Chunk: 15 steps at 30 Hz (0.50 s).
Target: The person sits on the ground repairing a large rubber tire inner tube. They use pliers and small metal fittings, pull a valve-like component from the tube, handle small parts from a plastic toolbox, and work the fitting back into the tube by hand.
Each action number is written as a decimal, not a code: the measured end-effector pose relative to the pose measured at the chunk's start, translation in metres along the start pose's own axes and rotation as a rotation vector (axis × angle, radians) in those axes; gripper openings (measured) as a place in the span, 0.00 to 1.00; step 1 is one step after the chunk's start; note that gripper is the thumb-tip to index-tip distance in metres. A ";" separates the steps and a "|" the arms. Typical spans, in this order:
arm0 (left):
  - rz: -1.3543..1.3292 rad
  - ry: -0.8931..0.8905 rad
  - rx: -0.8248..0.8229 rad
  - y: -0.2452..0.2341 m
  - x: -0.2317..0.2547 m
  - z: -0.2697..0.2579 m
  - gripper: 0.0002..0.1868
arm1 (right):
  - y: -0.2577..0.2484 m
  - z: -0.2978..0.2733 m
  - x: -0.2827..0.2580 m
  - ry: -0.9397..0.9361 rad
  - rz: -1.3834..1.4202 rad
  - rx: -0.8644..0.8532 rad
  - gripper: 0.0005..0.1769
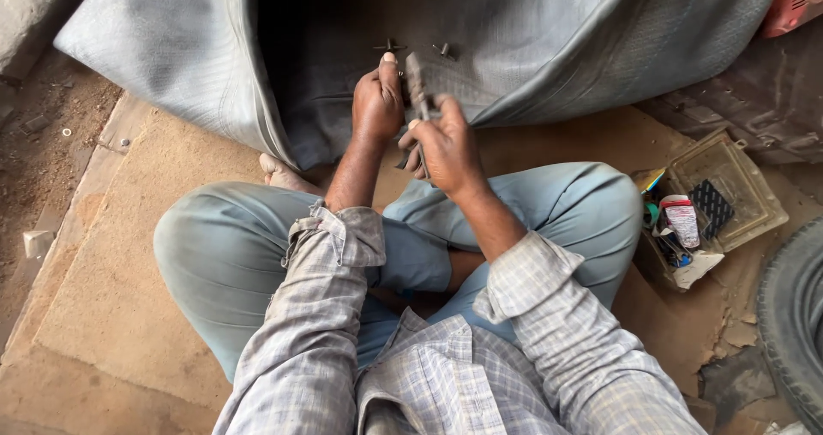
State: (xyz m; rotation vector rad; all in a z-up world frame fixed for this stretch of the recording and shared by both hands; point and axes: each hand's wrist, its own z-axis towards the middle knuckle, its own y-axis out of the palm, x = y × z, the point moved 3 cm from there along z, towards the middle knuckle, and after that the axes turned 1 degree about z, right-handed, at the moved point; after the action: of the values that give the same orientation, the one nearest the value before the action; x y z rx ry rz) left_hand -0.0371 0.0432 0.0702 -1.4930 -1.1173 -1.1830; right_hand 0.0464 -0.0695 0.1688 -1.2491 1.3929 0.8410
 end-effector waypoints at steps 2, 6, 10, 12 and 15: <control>0.021 0.042 0.009 0.000 -0.006 -0.002 0.35 | 0.000 -0.010 -0.012 -0.072 0.025 0.003 0.17; 0.090 0.072 0.039 0.000 -0.009 -0.001 0.36 | 0.002 -0.024 -0.019 -0.469 0.003 0.071 0.17; 0.047 0.041 0.017 -0.005 0.003 -0.003 0.35 | 0.001 0.004 0.006 0.222 -0.118 -0.054 0.11; 0.049 0.046 0.032 -0.002 0.001 0.001 0.35 | -0.003 -0.004 -0.008 0.009 -0.029 -0.013 0.11; 0.068 0.039 0.055 -0.004 -0.003 0.001 0.35 | -0.003 -0.021 -0.034 -0.339 0.030 0.052 0.13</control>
State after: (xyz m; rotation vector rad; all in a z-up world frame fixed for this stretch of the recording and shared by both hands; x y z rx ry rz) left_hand -0.0409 0.0444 0.0674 -1.4485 -1.0561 -1.1214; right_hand 0.0412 -0.0821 0.2063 -0.9938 1.1549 0.9805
